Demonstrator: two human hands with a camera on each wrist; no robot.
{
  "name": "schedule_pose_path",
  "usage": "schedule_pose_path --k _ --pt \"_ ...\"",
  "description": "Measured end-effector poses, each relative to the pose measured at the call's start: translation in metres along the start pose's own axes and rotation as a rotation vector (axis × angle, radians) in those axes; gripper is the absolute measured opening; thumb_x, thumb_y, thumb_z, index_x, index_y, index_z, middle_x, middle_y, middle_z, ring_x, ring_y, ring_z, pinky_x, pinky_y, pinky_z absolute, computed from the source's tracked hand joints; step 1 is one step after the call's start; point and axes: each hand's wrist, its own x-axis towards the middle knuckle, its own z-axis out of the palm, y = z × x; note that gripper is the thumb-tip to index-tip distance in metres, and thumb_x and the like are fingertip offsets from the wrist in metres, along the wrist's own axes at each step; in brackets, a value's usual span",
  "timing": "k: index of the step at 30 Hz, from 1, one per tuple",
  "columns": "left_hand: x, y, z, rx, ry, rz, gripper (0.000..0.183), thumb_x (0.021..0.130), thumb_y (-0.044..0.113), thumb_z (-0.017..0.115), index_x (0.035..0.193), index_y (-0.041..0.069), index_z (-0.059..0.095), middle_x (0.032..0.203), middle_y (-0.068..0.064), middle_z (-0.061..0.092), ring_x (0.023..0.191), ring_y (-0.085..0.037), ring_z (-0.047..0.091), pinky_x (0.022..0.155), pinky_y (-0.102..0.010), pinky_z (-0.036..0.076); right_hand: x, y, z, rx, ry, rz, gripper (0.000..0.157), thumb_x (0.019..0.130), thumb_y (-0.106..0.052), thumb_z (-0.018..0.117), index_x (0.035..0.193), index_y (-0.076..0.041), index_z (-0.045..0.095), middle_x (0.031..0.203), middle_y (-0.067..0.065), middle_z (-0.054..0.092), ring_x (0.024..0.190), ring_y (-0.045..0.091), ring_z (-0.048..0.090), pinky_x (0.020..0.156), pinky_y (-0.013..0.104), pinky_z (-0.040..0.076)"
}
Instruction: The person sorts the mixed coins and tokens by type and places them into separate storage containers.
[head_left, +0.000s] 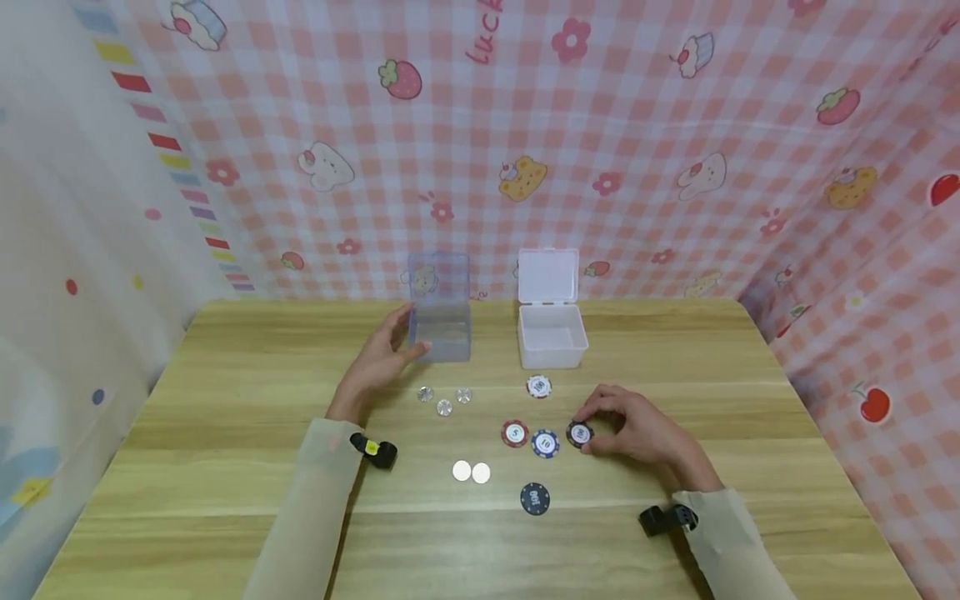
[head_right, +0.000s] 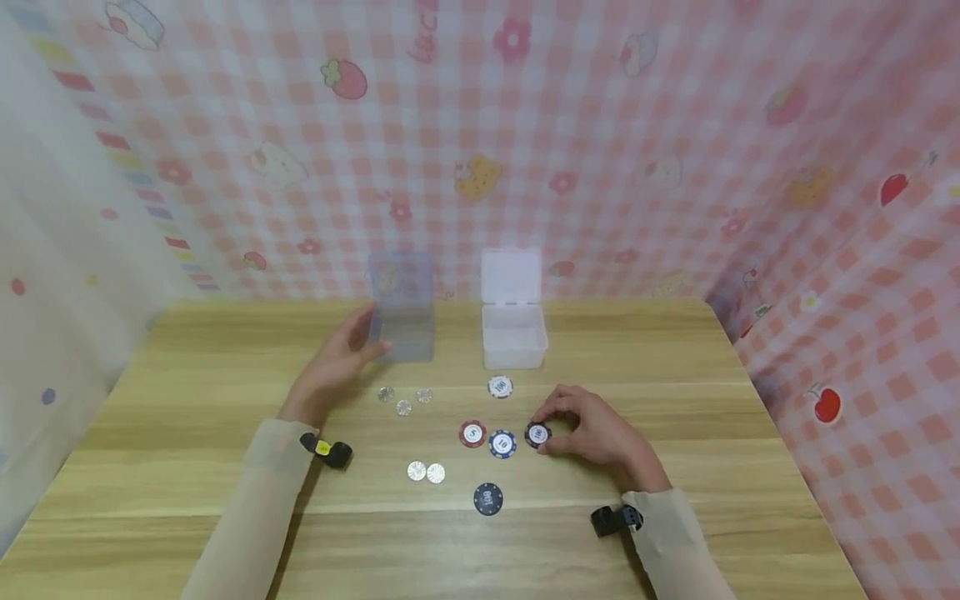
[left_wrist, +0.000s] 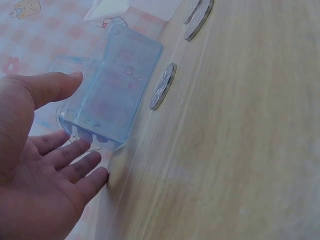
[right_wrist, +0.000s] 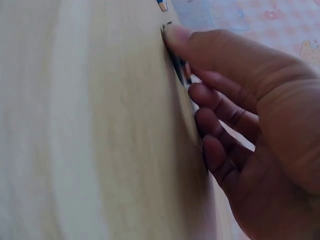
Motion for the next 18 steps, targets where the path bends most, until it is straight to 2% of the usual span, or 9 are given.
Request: schedule_pose_path --k 6,14,18 --pt "0.0016 -0.0066 0.0008 -0.033 0.013 0.008 0.080 0.087 0.022 0.067 0.150 0.013 0.018 0.153 -0.015 0.025 0.141 -0.032 0.023 0.117 -0.046 0.021 -0.0008 0.0035 0.0015 0.036 0.016 0.007 0.033 0.073 -0.032 0.081 0.103 -0.027 0.068 0.099 -0.012 0.062 0.092 0.012 0.055 0.082 0.029 0.047" --pt "0.0029 -0.0073 0.0012 -0.049 0.030 -0.007 0.081 0.087 0.023 0.068 0.150 0.015 0.018 0.151 -0.013 0.029 0.140 -0.030 0.026 0.116 -0.044 0.024 -0.0020 -0.0013 0.0024 0.027 0.060 0.073 0.034 0.071 -0.038 0.081 0.100 -0.030 0.066 0.094 -0.010 0.061 0.085 0.015 0.054 0.072 0.025 0.047" --pt "0.0012 -0.0060 0.0016 -0.058 0.035 -0.002 0.080 0.086 0.023 0.068 0.150 0.015 0.020 0.152 -0.013 0.029 0.141 -0.029 0.025 0.117 -0.043 0.022 -0.0016 -0.0042 0.0031 0.025 0.082 0.050 0.032 0.072 -0.036 0.081 0.100 -0.029 0.066 0.094 -0.010 0.061 0.085 0.015 0.054 0.072 0.025 0.048"
